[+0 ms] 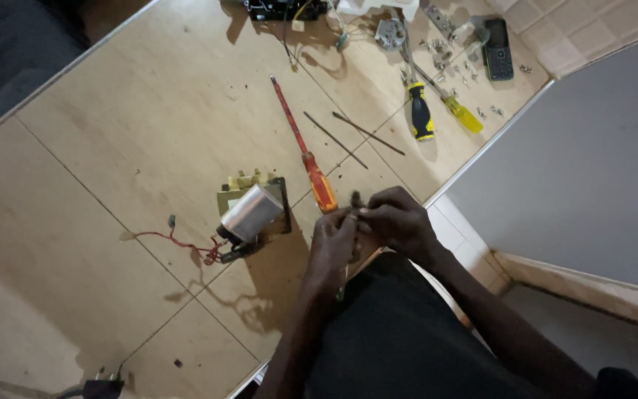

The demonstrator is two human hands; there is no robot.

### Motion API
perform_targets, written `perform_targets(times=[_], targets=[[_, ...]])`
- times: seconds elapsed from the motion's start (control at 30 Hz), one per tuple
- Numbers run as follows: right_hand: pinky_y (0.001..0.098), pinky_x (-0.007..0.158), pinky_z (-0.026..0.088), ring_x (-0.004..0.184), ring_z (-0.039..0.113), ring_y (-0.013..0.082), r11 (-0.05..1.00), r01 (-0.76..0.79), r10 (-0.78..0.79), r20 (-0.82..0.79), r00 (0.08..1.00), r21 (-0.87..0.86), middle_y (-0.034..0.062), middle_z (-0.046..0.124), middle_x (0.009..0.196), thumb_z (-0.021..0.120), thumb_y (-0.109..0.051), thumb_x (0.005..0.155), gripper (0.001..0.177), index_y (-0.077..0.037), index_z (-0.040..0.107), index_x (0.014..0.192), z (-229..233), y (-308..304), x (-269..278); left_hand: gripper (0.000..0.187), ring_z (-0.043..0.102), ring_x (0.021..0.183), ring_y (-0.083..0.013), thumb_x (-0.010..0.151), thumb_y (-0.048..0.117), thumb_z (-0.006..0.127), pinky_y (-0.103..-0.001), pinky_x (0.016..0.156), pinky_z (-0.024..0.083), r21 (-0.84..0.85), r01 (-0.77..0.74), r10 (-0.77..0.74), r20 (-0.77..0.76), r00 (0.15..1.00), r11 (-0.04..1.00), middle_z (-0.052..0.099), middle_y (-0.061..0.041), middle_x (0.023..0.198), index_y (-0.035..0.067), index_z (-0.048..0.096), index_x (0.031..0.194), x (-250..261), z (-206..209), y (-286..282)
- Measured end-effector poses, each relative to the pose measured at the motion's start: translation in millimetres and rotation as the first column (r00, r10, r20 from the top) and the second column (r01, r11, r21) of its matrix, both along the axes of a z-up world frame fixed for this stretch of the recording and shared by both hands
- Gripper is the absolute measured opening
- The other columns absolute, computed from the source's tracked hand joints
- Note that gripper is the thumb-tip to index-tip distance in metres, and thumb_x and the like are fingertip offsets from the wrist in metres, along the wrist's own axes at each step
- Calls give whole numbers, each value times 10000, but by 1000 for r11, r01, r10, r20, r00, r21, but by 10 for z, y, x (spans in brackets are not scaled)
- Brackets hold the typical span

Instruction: The person cleans a small white cylindrical electronic component using a brush. They then use a screwdriver to scrape or clean a small metal piece. Finally, they brush a larger transformer-like component on the table.

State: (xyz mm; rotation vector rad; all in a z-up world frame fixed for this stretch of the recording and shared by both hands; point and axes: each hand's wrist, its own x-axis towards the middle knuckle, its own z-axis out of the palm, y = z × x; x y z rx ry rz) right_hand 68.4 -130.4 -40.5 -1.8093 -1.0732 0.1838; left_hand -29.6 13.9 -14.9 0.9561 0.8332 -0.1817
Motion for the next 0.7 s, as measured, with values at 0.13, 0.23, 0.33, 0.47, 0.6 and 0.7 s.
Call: perform_targets(times=[0.13,0.23,0.33,0.47,0.6,0.7], targets=[[394,866,556,916,666,311,997,72,-73,171,983,11,111,670,981,845,-51,809,165,-71,797,965,-175,2,49,504,556,570,-129,1023,143,460,-238,435,430,-32,-5,4,-32,999,999,684,-161,809,-145,480,1436,20,116,-16],[426,834,557,930,663,361,988,149,-154,235,960,39,154,665,1006,773,14,879,68,-27,772,932,-183,56,187,530,539,573,-119,1015,149,445,-221,459,445,-16,-19,18,-45,999,1000,676,-169,785,-175,434,1435,-24,72,-32],[372,768,574,875,709,301,961,271,-274,70,959,47,144,684,961,798,49,877,71,-7,762,901,-69,50,218,493,569,543,-128,1025,134,460,-238,407,445,-68,-20,19,-21,1000,997,690,-157,780,-140,487,1434,-89,57,2],[416,805,557,906,683,333,998,-43,39,85,996,43,146,687,1012,718,-77,934,80,-50,763,874,-157,-119,121,475,559,564,-112,1020,143,485,-214,425,453,-92,-31,26,-62,998,995,695,-166,788,-140,518,1401,-39,144,50],[437,810,567,903,684,341,992,-107,94,186,978,64,158,697,995,702,-175,974,175,-33,775,904,-281,-147,144,447,567,579,-150,1024,94,465,-271,437,492,-217,-130,119,-61,991,968,646,-158,781,-194,519,1362,3,126,45],[463,851,550,952,675,336,994,-101,97,84,992,49,161,677,1006,710,-188,967,186,-9,755,954,-195,-163,138,547,645,672,-208,1021,89,457,-308,520,595,-302,-114,94,-80,992,947,638,-191,843,-188,351,1480,35,117,-51]])
